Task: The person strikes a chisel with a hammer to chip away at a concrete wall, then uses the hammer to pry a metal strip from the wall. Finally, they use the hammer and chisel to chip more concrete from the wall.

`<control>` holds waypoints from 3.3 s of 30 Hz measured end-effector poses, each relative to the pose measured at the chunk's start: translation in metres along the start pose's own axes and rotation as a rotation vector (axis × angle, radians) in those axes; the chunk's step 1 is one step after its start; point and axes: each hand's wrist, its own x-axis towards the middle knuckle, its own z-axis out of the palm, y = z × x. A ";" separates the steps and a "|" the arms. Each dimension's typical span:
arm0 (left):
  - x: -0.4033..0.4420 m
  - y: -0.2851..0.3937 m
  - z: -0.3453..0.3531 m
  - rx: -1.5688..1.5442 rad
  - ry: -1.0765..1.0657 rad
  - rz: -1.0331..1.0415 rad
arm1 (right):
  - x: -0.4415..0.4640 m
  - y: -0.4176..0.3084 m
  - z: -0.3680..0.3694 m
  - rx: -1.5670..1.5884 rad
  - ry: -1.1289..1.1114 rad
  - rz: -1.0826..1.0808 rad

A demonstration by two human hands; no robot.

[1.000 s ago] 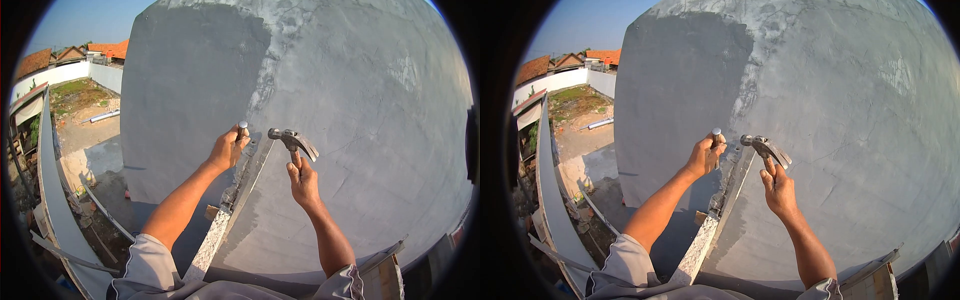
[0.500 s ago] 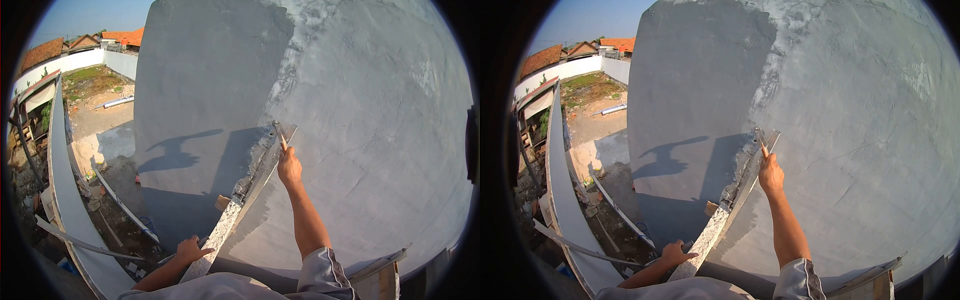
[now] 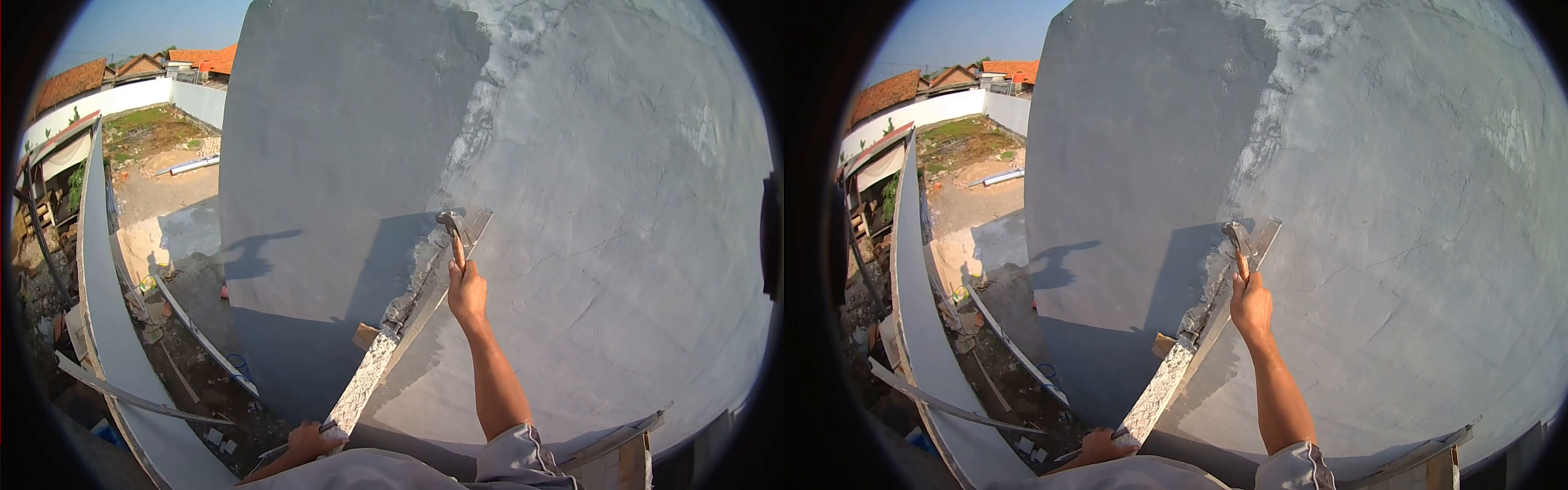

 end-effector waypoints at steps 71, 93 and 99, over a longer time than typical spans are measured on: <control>0.040 0.150 0.048 0.028 -0.085 0.320 | -0.337 0.151 -0.002 0.583 -0.281 0.574; 0.031 0.170 0.055 0.046 -0.185 0.391 | -0.343 0.147 -0.005 0.590 -0.283 0.530; 0.033 0.169 0.054 0.039 -0.204 0.395 | -0.342 0.142 -0.002 0.566 -0.302 0.514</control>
